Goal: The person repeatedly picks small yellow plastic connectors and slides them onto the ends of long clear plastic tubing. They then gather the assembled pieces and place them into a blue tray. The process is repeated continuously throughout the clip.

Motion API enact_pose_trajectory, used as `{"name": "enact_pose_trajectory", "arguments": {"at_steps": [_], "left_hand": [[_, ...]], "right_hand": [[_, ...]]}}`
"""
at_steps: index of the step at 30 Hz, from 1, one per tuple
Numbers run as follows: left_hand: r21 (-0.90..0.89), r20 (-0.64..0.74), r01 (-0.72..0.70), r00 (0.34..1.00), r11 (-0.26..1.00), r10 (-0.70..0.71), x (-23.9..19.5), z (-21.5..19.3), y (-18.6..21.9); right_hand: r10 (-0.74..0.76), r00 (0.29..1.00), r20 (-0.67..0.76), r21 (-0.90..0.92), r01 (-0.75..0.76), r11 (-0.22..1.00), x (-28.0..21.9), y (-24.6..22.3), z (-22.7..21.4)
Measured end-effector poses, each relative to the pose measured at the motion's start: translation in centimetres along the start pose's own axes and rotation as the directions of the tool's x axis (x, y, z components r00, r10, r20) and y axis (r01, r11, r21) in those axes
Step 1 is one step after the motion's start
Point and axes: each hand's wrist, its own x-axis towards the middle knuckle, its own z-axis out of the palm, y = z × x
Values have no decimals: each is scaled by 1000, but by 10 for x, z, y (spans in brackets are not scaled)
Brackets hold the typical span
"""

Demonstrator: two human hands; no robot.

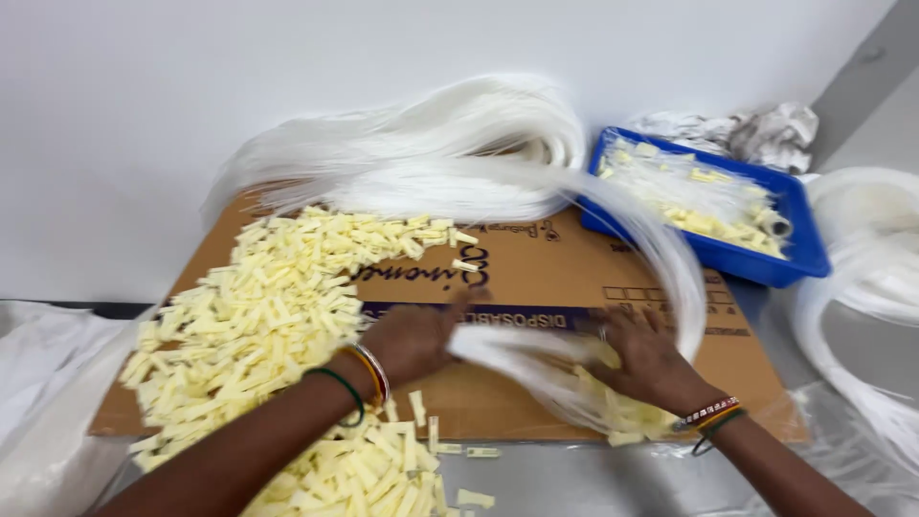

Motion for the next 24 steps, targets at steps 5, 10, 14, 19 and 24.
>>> {"name": "enact_pose_trajectory", "arguments": {"at_steps": [5,10,14,19,24], "left_hand": [[-498,-59,-65,997,865,41,41,-3,-18],[-522,372,390,904,758,-210,38,-65,26],[-334,-43,-61,998,941,49,47,-39,-3],[-95,207,164,968,982,-141,39,19,-5],[28,147,113,982,993,-116,34,21,-5]], "right_hand": [[-104,889,-446,213,218,952,-3,-62,-22],[-238,875,-421,-175,179,968,15,-3,13],[-281,800,-531,-293,138,946,-11,39,10],[-358,819,-448,-234,279,931,-37,42,49],[-112,908,-403,298,246,922,-35,14,7]]}}
